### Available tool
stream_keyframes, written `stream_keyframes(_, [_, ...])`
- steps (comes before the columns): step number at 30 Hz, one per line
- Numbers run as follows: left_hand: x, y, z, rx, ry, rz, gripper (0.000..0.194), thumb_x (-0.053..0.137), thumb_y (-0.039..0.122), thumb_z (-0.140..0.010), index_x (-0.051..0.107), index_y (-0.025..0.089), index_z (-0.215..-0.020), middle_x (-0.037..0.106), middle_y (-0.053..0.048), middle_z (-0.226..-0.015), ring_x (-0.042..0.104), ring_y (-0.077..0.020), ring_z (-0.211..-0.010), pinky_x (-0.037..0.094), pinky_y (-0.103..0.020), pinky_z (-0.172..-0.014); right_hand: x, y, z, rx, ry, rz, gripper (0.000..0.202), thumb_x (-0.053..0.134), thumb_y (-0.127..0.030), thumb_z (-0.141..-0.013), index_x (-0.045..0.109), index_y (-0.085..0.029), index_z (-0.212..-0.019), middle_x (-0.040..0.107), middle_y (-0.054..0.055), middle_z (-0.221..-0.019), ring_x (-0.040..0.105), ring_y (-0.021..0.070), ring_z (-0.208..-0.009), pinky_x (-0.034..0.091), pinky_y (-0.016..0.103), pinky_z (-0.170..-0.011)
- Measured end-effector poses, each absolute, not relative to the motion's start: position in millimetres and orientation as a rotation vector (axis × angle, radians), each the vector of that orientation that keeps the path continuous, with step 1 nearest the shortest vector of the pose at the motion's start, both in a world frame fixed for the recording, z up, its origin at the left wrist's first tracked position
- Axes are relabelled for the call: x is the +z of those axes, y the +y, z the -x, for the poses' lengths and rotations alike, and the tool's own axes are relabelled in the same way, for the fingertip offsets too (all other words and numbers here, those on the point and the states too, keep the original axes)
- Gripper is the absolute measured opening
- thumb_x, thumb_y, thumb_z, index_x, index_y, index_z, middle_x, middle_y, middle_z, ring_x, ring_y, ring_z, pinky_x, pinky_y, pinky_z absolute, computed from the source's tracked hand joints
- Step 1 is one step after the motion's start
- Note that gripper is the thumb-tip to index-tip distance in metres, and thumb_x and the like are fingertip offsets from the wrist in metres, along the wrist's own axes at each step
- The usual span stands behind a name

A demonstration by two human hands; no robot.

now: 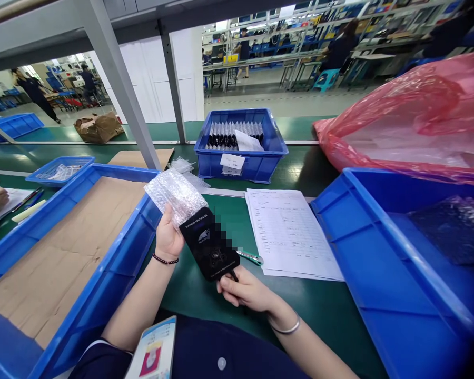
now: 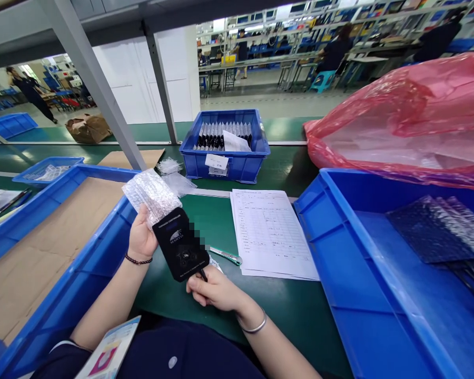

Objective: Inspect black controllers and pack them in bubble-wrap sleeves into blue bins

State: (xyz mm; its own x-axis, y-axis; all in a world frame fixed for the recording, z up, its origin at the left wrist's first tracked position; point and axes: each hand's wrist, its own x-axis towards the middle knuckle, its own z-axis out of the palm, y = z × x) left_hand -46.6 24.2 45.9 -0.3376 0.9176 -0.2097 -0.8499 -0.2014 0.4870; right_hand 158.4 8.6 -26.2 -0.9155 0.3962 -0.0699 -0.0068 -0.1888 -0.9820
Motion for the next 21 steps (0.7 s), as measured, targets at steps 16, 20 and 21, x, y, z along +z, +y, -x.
stream_keyframes(16, [40, -3, 30, 1.610, 0.863, -0.556, 0.037, 0.077, 0.026, -0.072, 0.067, 0.014, -0.106, 0.069, -0.010, -0.106, 0.063, -0.0262, -0.104, 0.047, -0.039, -0.097, -27, 20, -162, 2.260, -1.777, 0.525, 0.047, 0.055, -0.057, -0.085, 0.057, -0.011, -0.079, 0.044, -0.007, -0.043, 0.034, 0.0044, -0.037, 0.023, 0.019, -0.040])
stream_keyframes(20, [37, -10, 36, 1.613, 0.770, -0.473, 0.048, 0.082, 0.037, -0.063, 0.067, 0.017, -0.104, 0.068, -0.009, -0.109, 0.059, -0.0294, -0.110, 0.047, -0.041, -0.097, -27, 18, -162, 2.285, -1.766, 0.475, 0.048, 0.057, -0.057, -0.084, 0.057, -0.010, -0.079, 0.046, -0.006, -0.044, 0.033, 0.0035, -0.036, 0.023, 0.018, -0.039])
stream_keyframes(21, [36, -10, 38, 1.639, 0.745, -0.428, 0.051, 0.083, 0.042, -0.061, 0.068, 0.018, -0.103, 0.068, -0.009, -0.109, 0.058, -0.0302, -0.112, 0.047, -0.041, -0.097, -27, 17, -162, 2.290, -1.781, 0.468, 0.047, 0.057, -0.056, -0.084, 0.057, -0.010, -0.079, 0.046, -0.006, -0.044, 0.033, 0.0033, -0.036, 0.024, 0.018, -0.039])
